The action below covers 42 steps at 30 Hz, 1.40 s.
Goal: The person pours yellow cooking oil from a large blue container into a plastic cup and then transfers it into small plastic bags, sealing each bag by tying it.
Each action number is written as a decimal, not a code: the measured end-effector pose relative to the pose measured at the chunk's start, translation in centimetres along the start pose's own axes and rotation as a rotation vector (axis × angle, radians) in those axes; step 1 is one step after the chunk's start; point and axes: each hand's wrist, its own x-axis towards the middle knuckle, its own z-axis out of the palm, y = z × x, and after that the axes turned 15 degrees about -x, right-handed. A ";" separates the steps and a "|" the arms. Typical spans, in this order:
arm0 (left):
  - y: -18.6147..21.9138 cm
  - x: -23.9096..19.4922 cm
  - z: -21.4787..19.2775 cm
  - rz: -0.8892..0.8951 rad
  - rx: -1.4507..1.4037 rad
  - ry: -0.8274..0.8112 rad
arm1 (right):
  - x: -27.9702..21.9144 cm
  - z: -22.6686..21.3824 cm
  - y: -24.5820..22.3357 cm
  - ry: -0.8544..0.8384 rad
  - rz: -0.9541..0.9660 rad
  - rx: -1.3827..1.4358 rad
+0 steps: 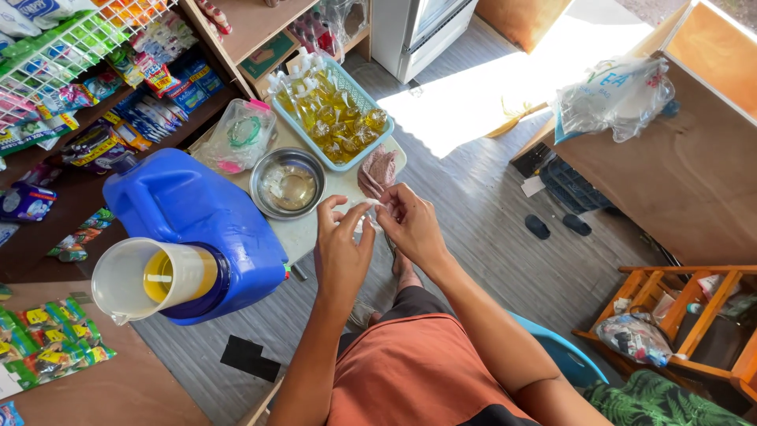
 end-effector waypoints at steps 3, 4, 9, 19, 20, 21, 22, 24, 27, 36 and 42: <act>-2.0 -1.2 -0.1 0.024 -0.072 0.129 | 0.2 0.2 -0.7 -0.032 0.021 -0.003; -2.3 -1.1 0.1 0.021 -0.069 0.140 | 0.5 0.4 -0.4 -0.041 0.013 -0.002; -4.5 -2.2 -0.4 -0.166 -0.487 0.379 | 0.6 2.4 0.0 -0.064 -0.038 0.064; -4.2 -3.9 -2.3 -0.201 -0.623 0.470 | -0.1 4.2 -2.0 -0.292 0.007 0.376; -4.4 -4.0 -2.3 -0.174 -0.648 0.477 | -0.2 4.1 -2.2 -0.300 0.001 0.360; -4.6 -3.9 -2.3 -0.143 -0.673 0.480 | -0.2 4.0 -2.4 -0.303 -0.007 0.344; -5.0 -4.0 -2.2 -0.137 -0.672 0.485 | -0.3 4.2 -2.2 -0.304 -0.014 0.345; -5.7 -4.2 -1.7 -0.104 -0.736 0.494 | -0.5 4.2 -1.6 -0.317 0.000 0.366; -6.3 -4.3 -1.4 -0.061 -0.815 0.465 | -0.7 3.6 -1.6 -0.337 0.014 0.393; -4.8 -4.8 -2.6 0.006 -0.417 0.387 | -1.2 3.3 -1.5 -0.290 -0.074 0.199; -4.2 -4.8 -4.0 0.009 -0.402 0.217 | -0.8 3.3 -2.4 -0.393 -0.074 0.069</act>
